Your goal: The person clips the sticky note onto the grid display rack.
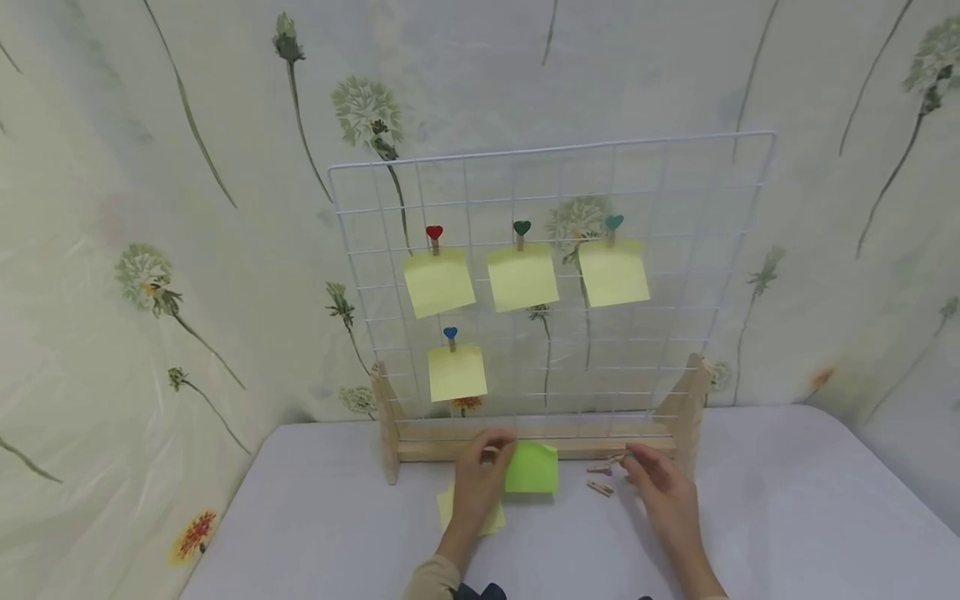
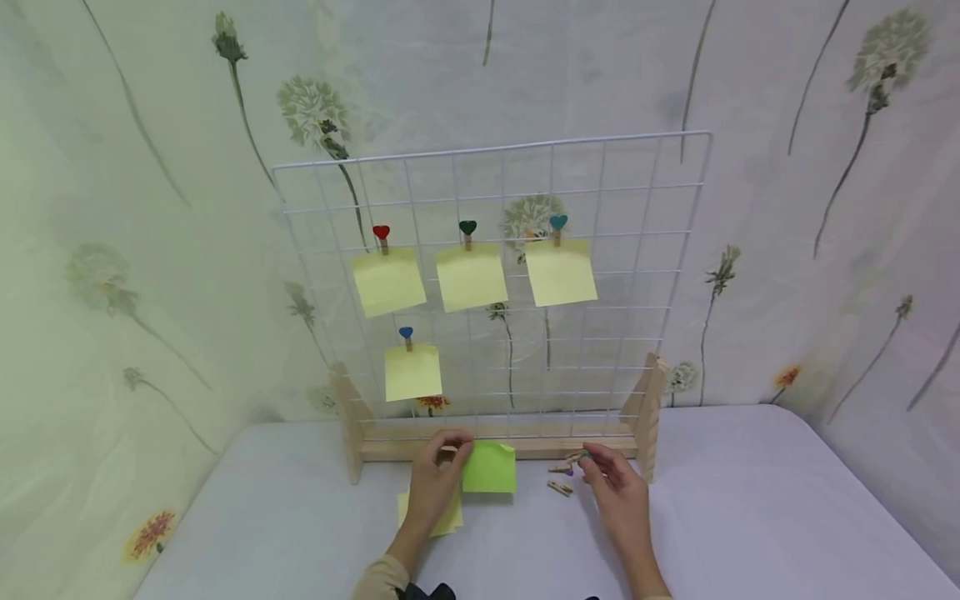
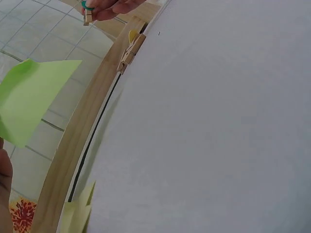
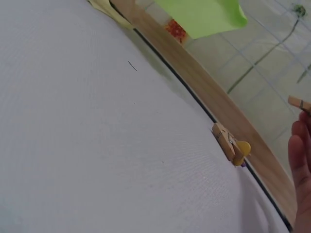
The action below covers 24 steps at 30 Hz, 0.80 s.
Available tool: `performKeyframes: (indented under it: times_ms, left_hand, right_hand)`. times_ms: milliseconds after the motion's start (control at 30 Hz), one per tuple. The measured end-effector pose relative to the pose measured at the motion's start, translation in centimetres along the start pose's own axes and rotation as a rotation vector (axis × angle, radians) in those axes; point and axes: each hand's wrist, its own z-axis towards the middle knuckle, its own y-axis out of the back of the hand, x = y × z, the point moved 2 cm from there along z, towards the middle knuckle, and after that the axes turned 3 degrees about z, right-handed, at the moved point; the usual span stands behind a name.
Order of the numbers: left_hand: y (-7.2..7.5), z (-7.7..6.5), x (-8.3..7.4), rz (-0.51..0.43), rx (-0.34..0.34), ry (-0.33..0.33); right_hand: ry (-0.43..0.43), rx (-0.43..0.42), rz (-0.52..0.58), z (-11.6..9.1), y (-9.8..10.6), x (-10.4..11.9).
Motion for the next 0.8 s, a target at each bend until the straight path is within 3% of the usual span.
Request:
performKeyframes:
  times_ms: [200, 433, 567, 800]
  left_hand:
    - [0.0, 0.6, -0.7, 0.043, -0.001, -0.074]
    - [-0.2, 2.2, -2.5, 0.053, -0.027, -0.019]
    - [-0.5, 2.9, -2.7, 0.056, -0.044, -0.039]
    - [-1.5, 3.9, -3.7, 0.055, -0.056, -0.037]
  right_hand:
    - [0.072, 0.015, 0.043, 0.1, -0.6, 0.7]
    - [0.121, 0.032, 0.02, 0.5, -1.0, 2.6]
    - [0.139, 0.059, -0.012, 1.2, -1.1, 3.0]
    - [0.241, 0.093, 0.041, 1.4, -1.7, 6.5]
